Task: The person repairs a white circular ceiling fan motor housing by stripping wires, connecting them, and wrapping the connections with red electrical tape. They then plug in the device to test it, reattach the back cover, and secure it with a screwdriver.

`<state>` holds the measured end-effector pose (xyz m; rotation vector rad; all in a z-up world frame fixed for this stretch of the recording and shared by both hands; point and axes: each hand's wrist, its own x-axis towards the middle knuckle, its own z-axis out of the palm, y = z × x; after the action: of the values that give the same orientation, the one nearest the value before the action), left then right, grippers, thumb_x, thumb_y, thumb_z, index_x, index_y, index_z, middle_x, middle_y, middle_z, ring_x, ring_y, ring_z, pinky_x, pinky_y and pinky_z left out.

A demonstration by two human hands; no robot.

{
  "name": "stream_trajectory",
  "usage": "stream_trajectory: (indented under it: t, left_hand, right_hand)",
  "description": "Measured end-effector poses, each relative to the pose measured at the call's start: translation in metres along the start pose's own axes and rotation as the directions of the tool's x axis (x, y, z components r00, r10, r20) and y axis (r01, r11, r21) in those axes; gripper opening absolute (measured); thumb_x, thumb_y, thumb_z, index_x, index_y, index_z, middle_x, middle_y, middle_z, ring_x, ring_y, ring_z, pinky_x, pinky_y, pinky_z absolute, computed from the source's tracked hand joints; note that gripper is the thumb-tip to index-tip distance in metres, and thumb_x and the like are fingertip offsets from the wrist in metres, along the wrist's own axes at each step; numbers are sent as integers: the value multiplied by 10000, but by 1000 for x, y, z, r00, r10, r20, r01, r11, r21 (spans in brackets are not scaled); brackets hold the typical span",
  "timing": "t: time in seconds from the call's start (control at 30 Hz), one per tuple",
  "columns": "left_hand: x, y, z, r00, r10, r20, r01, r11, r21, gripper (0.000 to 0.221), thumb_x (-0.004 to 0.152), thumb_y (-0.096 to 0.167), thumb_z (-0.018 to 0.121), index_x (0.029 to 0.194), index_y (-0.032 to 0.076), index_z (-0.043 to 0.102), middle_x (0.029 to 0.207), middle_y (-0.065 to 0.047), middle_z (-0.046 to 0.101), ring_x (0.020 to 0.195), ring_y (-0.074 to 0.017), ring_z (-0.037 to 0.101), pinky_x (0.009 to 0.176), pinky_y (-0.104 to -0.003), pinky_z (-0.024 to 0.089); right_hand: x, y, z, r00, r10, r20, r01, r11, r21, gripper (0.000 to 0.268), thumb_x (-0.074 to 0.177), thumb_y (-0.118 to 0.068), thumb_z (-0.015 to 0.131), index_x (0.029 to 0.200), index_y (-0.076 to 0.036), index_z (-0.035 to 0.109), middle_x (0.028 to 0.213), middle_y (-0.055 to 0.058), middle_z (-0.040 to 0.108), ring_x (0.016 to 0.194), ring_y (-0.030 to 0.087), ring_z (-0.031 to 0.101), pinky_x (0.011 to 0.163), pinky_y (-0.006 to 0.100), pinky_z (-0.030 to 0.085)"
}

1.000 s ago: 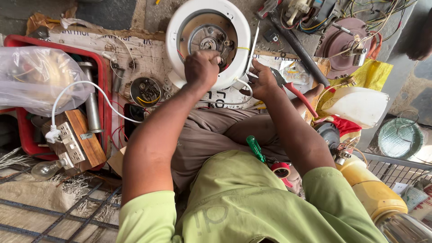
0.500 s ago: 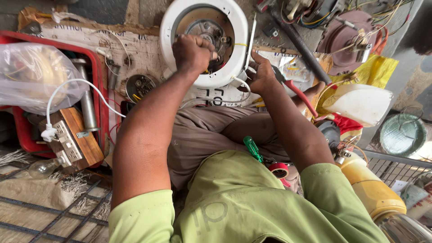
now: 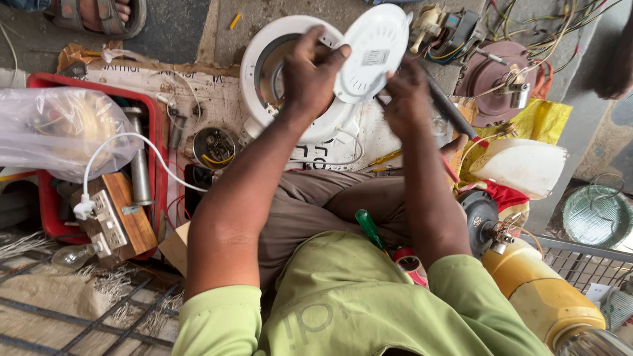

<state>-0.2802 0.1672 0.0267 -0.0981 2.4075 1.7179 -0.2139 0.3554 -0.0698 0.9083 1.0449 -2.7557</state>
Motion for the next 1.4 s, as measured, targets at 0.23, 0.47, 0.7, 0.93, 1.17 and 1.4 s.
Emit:
stream_trajectory:
  t: [0.23, 0.47, 0.7, 0.93, 1.17, 1.4]
  left_hand:
    - [-24, -13, -82, 997, -61, -40, 53, 983, -175, 222, 991, 108, 749, 1175, -15, 763, 929, -108, 766, 723, -143, 670, 569, -268, 518]
    - [-53, -51, -111, 861, -494, -123, 286, 669, -686, 228, 949, 69, 683, 1171, 61, 734, 979, -90, 762, 730, -144, 719, 569, -276, 612]
    - [-49, -81, -106, 884, -445, -146, 291, 766, -574, 255, 934, 138, 752, 1184, 94, 768, 929, -42, 756, 701, -130, 660, 582, -298, 567]
    - [-34, -63, -120, 948, -128, -292, 213, 937, 278, 127, 861, 202, 802, 963, 131, 831, 805, -58, 799, 700, -156, 730, 684, -341, 557]
    - [-33, -62, -115, 931, -116, -347, 251, 892, 376, 214, 836, 273, 814, 964, 102, 816, 861, -106, 796, 767, -227, 772, 749, -360, 584]
    - [-33, -53, -115, 910, -266, -317, 329, 930, 164, 188, 844, 200, 818, 909, 23, 806, 822, -133, 791, 720, -220, 748, 704, -345, 582]
  right_hand:
    - [-27, -56, 30, 940, -42, 339, 111, 976, -188, 523, 988, -15, 631, 1483, -130, 507, 1370, 46, 672, 1163, 185, 658, 920, 358, 540]
    - [-14, -9, 96, 963, -14, 268, 187, 748, -636, 410, 968, -65, 700, 1368, -19, 629, 1214, 112, 734, 987, 161, 702, 857, 309, 592]
    - [-12, -1, 97, 972, -115, 206, 236, 499, -834, 315, 869, -90, 790, 1176, -25, 762, 1010, 100, 805, 839, 138, 743, 785, 289, 619]
    - [-14, 7, 98, 967, -208, 147, 202, 278, -939, 264, 834, -148, 835, 1092, -98, 812, 949, 75, 805, 754, 120, 781, 735, 260, 652]
    - [-19, 6, 102, 966, -242, 94, 158, 258, -953, 316, 784, -139, 883, 1080, -71, 795, 914, 77, 803, 725, 109, 766, 699, 252, 637]
    - [-25, 4, 99, 977, -193, 95, 187, 544, -818, 420, 811, -5, 822, 1218, 7, 721, 966, 84, 783, 764, 148, 728, 697, 294, 613]
